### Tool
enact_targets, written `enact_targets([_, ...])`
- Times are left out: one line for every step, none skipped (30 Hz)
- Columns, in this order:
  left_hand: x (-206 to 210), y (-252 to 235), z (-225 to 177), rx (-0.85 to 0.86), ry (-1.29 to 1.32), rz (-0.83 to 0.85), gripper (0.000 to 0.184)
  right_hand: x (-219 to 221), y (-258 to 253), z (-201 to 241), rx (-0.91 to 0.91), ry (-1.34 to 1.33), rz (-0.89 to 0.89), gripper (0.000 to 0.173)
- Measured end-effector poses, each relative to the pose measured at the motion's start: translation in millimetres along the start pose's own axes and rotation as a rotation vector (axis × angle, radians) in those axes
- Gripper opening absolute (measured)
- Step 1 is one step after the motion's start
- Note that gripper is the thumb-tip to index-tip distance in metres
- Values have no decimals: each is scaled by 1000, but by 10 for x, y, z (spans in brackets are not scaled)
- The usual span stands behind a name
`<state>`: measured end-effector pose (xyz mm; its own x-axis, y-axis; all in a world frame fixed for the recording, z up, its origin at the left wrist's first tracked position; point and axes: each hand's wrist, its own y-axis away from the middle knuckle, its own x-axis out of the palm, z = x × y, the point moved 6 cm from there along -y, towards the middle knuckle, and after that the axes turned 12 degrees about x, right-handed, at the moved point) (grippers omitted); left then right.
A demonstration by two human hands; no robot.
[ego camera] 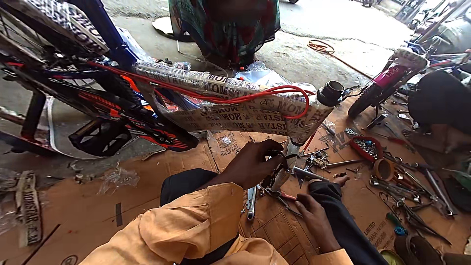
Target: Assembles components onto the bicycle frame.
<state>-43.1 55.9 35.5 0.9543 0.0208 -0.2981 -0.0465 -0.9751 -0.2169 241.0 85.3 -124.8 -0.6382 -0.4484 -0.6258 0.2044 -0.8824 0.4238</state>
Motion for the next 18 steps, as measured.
enact_targets([16, 6, 16, -4, 3, -11, 26, 96, -62, -55, 14, 124, 8, 43])
enact_targets([24, 11, 27, -1, -3, -22, 26, 191, -121, -108, 36, 251, 18, 50])
enact_targets([26, 16, 32, 4, -12, -32, 26, 282, -173, -167, 63, 362, 29, 58])
enact_targets([22, 18, 30, 11, -23, -37, 26, 363, -223, -235, 93, 463, 40, 65])
enact_targets([15, 21, 23, 18, -29, -43, 26, 431, -265, -295, 110, 551, 42, 72])
enact_targets([6, 24, 15, 21, -31, -45, 26, 486, -291, -338, 113, 624, 38, 76])
enact_targets([-5, 30, -1, 14, -27, -44, 26, 521, -300, -352, 110, 685, 23, 77])
enact_targets([-19, 39, -16, 2, -28, -39, 26, 535, -295, -337, 105, 723, 8, 75])
enact_targets([-37, 53, -29, -15, -32, -24, 28, 540, -280, -313, 105, 746, -1, 68])
enact_targets([-56, 71, -46, -36, -28, -2, 30, 543, -257, -291, 115, 767, 5, 59])
enact_targets([-70, 87, -72, -43, -14, 30, 31, 551, -222, -272, 141, 774, 42, 55])
enact_targets([-80, 99, -106, -44, 2, 77, 32, 560, -181, -258, 171, 767, 87, 55])
enact_targets([-82, 112, -143, -43, 12, 127, 33, 571, -132, -250, 198, 741, 132, 58])
enact_targets([-76, 130, -189, -40, -4, 193, 35, 587, -76, -244, 224, 696, 172, 63])
enact_targets([-62, 152, -231, -33, -33, 275, 37, 606, -18, -240, 258, 623, 214, 66])
enact_targets([-35, 172, -271, -20, -60, 355, 37, 617, 43, -242, 300, 508, 257, 64])
enact_targets([5, 187, -309, -15, -75, 422, 38, 622, 101, -257, 342, 372, 294, 59])
enact_targets([55, 197, -331, -29, -80, 470, 37, 632, 171, -285, 392, 223, 344, 51])
